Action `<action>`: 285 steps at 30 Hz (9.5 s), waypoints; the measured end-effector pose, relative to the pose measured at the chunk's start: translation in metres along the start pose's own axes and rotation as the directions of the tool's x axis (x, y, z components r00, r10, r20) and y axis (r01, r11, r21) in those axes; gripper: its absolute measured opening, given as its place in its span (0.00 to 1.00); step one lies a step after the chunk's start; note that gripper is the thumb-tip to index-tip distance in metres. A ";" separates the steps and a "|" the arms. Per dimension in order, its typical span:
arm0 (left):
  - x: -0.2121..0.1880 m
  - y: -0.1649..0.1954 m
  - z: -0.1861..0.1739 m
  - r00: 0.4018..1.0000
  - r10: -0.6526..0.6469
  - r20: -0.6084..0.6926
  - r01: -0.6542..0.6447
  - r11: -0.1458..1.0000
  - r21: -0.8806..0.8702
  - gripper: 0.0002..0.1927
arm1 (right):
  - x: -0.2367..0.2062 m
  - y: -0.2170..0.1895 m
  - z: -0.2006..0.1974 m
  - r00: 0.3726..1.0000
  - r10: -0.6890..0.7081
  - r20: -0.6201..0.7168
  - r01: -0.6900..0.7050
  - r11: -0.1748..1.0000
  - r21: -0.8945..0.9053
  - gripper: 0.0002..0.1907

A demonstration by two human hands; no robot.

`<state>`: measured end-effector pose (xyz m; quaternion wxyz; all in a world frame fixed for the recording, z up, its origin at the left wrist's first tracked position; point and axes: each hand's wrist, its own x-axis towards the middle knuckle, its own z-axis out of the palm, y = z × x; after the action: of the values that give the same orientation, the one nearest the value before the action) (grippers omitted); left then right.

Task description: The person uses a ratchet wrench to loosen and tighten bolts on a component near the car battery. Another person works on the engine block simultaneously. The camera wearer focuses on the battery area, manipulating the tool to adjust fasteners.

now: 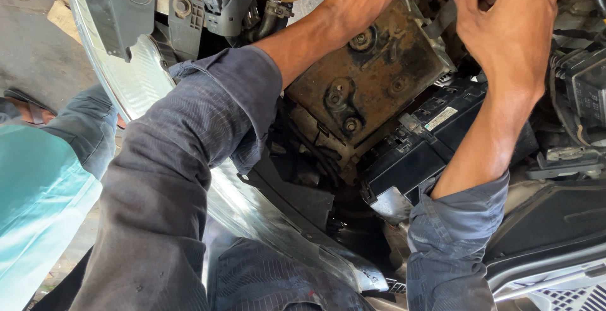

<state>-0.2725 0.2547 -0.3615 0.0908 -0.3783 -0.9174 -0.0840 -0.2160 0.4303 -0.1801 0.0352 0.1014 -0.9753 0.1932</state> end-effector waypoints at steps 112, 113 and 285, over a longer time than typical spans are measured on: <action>0.021 -0.006 -0.107 0.872 0.033 0.488 0.034 0.991 -0.127 0.46 | 0.050 -0.012 -0.007 0.928 0.372 0.039 -0.374 0.924 0.084 0.20; 0.024 -0.008 -0.116 0.887 0.046 0.459 0.022 0.990 -0.141 0.47 | 0.052 -0.012 -0.008 0.932 0.362 -0.025 -0.358 0.929 0.090 0.20; 0.014 0.001 -0.084 0.882 0.130 0.454 -0.043 0.979 -0.198 0.17 | 0.033 -0.016 -0.039 0.885 0.451 0.117 -0.455 0.891 0.009 0.07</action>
<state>-0.2726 0.2459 -0.2769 -0.1626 -0.4348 -0.8829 -0.0706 -0.2435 0.4250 -0.1348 -0.0670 -0.1178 -0.9688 0.2076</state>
